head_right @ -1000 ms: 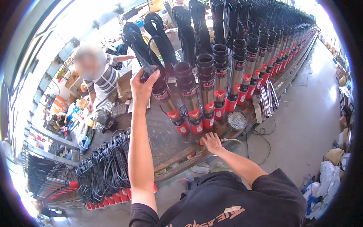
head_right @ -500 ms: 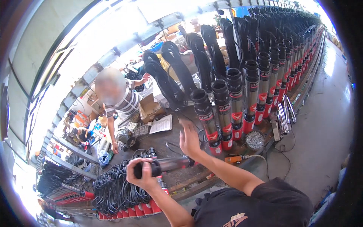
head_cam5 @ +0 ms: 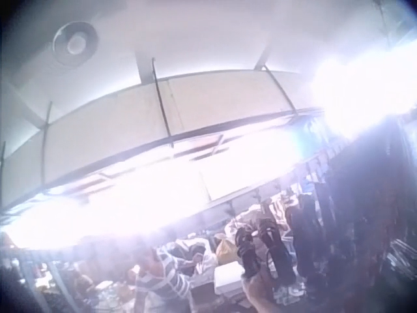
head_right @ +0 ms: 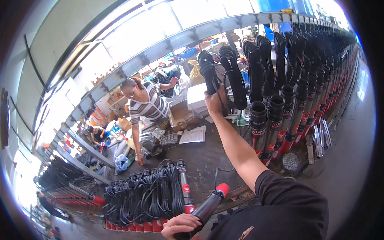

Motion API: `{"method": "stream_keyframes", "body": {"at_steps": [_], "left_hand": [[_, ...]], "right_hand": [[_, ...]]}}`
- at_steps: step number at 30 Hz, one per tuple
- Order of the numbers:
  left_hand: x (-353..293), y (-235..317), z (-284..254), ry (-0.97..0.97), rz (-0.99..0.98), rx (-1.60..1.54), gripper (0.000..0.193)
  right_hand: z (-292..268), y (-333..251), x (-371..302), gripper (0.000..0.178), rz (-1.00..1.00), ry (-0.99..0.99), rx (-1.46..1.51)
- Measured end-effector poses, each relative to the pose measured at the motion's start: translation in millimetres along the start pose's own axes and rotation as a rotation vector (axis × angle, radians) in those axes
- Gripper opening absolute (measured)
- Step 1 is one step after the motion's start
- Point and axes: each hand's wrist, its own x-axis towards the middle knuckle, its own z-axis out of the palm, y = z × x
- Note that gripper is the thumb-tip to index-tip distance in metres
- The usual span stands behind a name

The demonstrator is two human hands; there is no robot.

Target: The person assembles multiple water pumps by connecting long cables, inserting metal components, and using a pneumatic tool to secure fasteners.

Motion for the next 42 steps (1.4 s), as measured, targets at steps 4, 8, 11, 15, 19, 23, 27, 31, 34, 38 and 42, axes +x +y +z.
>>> {"method": "stream_keyframes", "body": {"at_steps": [4,8,11,15,19,23,27,31,34,38,42], "left_hand": [[8,-1,-18,-0.161,0.038,-0.078,0.034],[9,-15,-21,-0.26,0.123,-0.145,0.037],[3,-30,-10,-0.225,0.199,-0.17,0.033],[17,-42,-27,-0.397,0.15,-0.223,0.031],[36,-32,-32,-0.346,-0.051,-0.07,0.041],[51,-39,-41,-0.326,-0.036,-0.129,0.043],[46,-50,-47,-0.255,-0.026,-0.179,0.038],[21,-40,-56,-0.068,0.037,-0.121,0.033],[25,-44,-45,-0.051,0.05,-0.148,0.031],[33,-47,-31,-0.151,0.047,-0.18,0.028],[30,-41,-32,-0.095,0.04,-0.129,0.029]], "right_hand": [[-17,-20,-24,0.046,-0.108,0.049,0.204],[-55,-53,-31,0.042,-0.051,0.06,0.205],[-100,-85,4,0.047,-0.025,0.032,0.2],[-118,-119,16,0.05,-0.215,-0.124,0.302],[-129,-110,19,0.042,-0.357,-0.818,0.207],[-111,-54,-20,0.021,-0.656,-1.28,-0.175],[-112,84,-125,0.047,-0.733,-1.311,-0.467],[-214,68,-175,0.048,0.52,-1.559,0.049],[-221,76,-194,0.049,1.047,-1.779,0.336],[-144,48,-187,0.025,1.436,-1.338,0.952],[-69,-3,-178,0.033,0.65,-0.706,0.62]]}}
